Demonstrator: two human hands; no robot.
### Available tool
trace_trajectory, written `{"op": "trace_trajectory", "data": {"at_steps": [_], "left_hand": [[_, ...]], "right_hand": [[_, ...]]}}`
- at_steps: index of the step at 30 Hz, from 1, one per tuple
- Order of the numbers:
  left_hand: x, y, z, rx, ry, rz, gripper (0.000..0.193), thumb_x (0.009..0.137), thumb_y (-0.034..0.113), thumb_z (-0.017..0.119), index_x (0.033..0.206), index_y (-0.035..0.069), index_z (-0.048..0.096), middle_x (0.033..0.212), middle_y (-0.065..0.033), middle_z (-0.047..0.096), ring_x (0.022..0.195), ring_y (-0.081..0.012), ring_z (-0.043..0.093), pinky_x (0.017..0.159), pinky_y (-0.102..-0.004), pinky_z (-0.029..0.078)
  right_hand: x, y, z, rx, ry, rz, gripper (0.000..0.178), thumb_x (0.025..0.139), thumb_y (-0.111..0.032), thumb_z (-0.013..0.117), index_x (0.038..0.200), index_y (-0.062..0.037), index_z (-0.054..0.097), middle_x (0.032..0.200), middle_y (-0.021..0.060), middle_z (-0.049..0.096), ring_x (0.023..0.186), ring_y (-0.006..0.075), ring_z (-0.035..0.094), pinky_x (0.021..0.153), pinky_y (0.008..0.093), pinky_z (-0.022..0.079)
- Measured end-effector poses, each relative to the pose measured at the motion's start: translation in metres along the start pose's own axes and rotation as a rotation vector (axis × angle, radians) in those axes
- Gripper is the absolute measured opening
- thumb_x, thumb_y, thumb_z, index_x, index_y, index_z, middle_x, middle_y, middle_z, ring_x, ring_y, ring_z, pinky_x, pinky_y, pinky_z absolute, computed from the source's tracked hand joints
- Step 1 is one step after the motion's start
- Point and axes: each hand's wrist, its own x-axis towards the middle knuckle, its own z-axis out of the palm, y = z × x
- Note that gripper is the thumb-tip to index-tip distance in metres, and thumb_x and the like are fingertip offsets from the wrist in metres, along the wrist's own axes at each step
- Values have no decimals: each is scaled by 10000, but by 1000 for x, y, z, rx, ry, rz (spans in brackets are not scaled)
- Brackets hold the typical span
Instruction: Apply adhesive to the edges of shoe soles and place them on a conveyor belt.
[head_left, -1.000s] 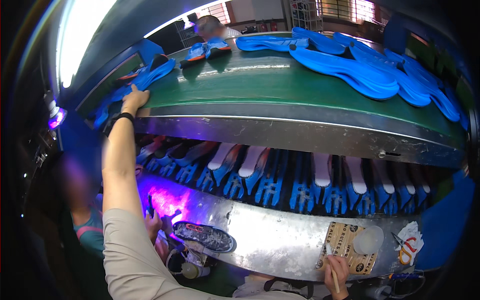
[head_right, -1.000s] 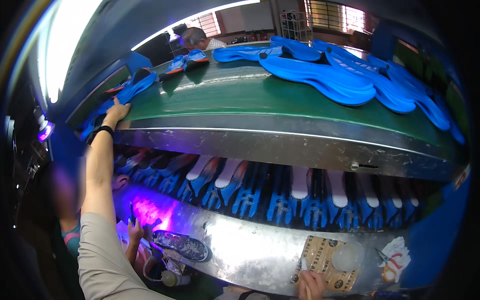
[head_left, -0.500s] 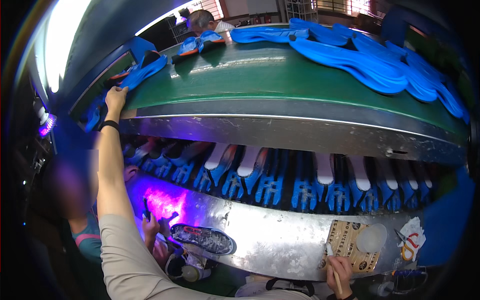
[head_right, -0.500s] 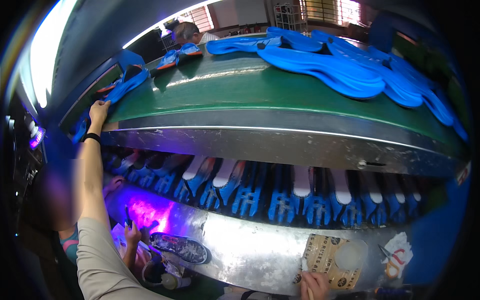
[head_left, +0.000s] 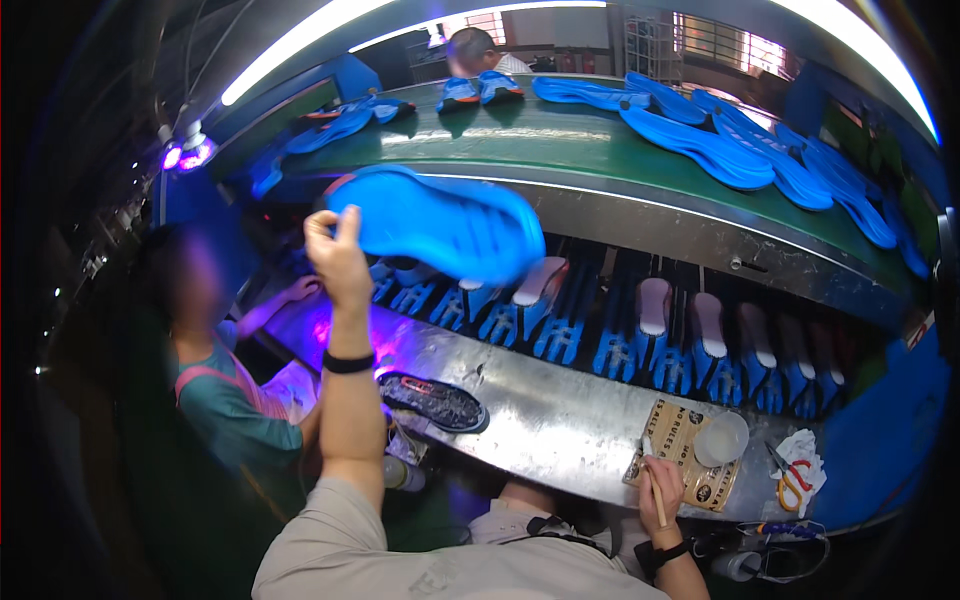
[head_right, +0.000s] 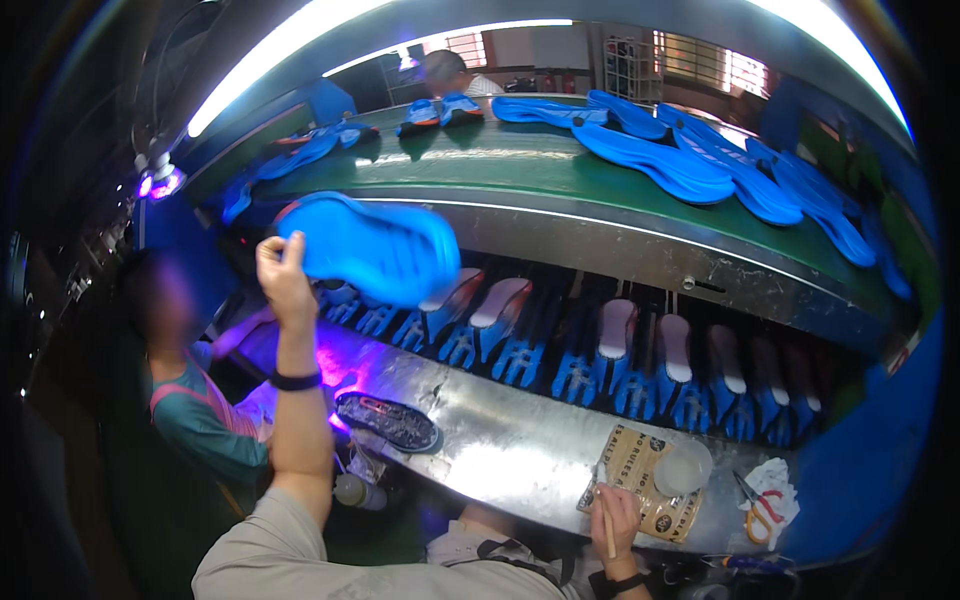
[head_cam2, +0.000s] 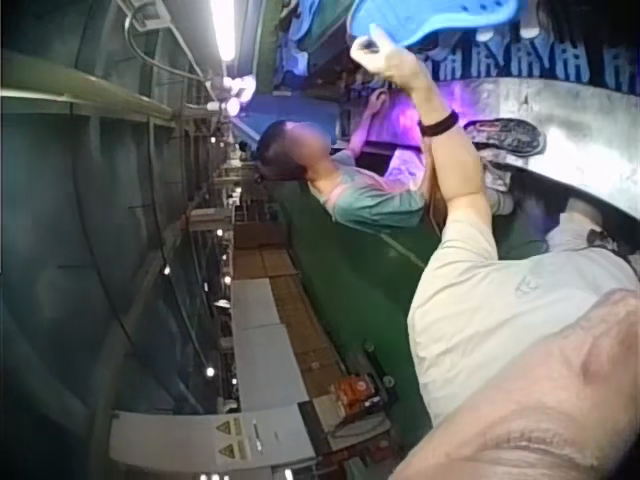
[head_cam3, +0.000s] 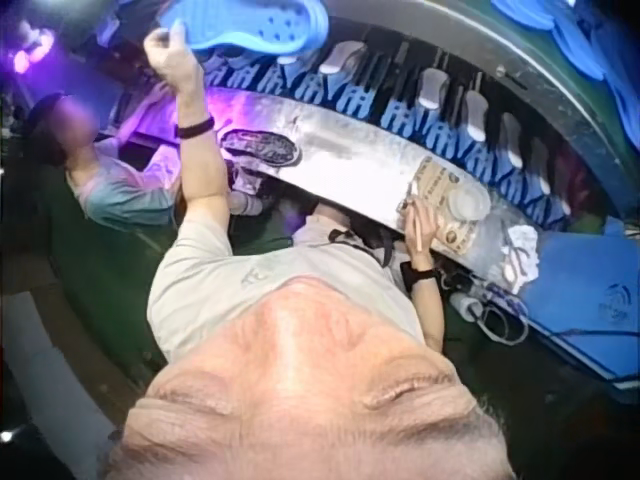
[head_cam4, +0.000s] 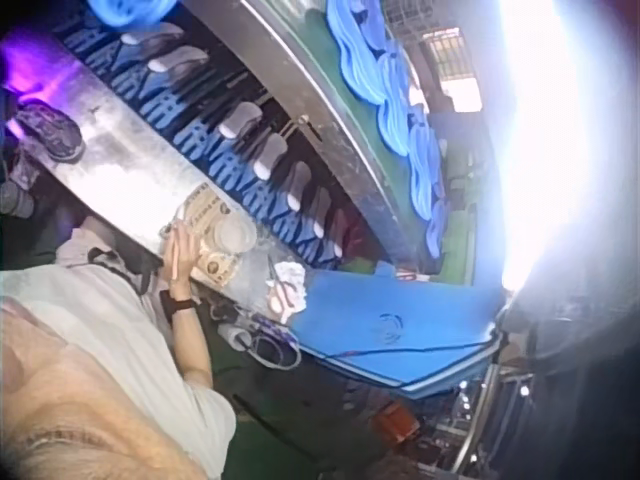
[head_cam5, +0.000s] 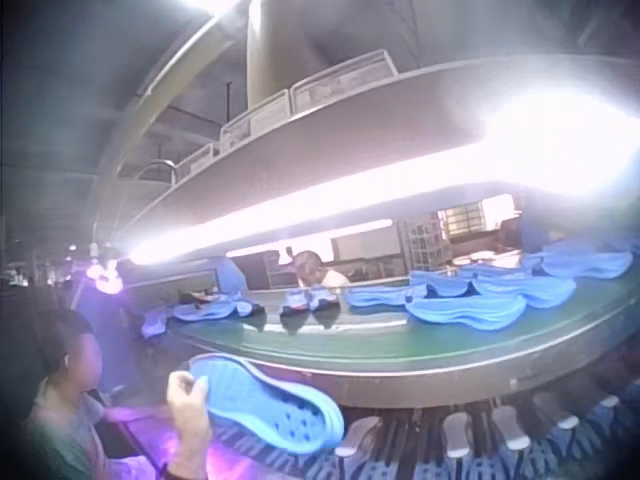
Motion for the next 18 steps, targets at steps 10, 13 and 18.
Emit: {"op": "trace_trajectory", "data": {"at_steps": [10, 13, 18], "left_hand": [[-269, 53, -10, -635, -1030, -1068, 586, 983, 220, 667, 1474, -38, 475, 1417, -149, 581, 1285, -222, 581, 1079, -343, 467], [-315, 52, -26, -966, -1167, -1485, 567, 1040, 275, 586, 1496, -33, 449, 1458, -193, 552, 1308, -250, 582, 1100, -385, 481], [-359, 69, -53, -1293, -1317, -1566, 606, 1067, 253, 513, 1569, -36, 332, 1587, -206, 411, 1432, -278, 461, 1205, -424, 361]], "right_hand": [[-1, -12, -17, 123, 18, 158, 215, 858, 1, 648, 1069, 20, 682, 973, 190, 678, 912, 384, 656, 818, 440, 522], [0, -12, -34, 93, 50, 179, 226, 871, -8, 639, 1090, 25, 679, 986, 195, 679, 906, 373, 656, 820, 432, 521], [5, -16, -65, 54, 149, 199, 195, 909, -29, 628, 1089, 30, 677, 988, 175, 682, 919, 334, 658, 854, 416, 512]]}}
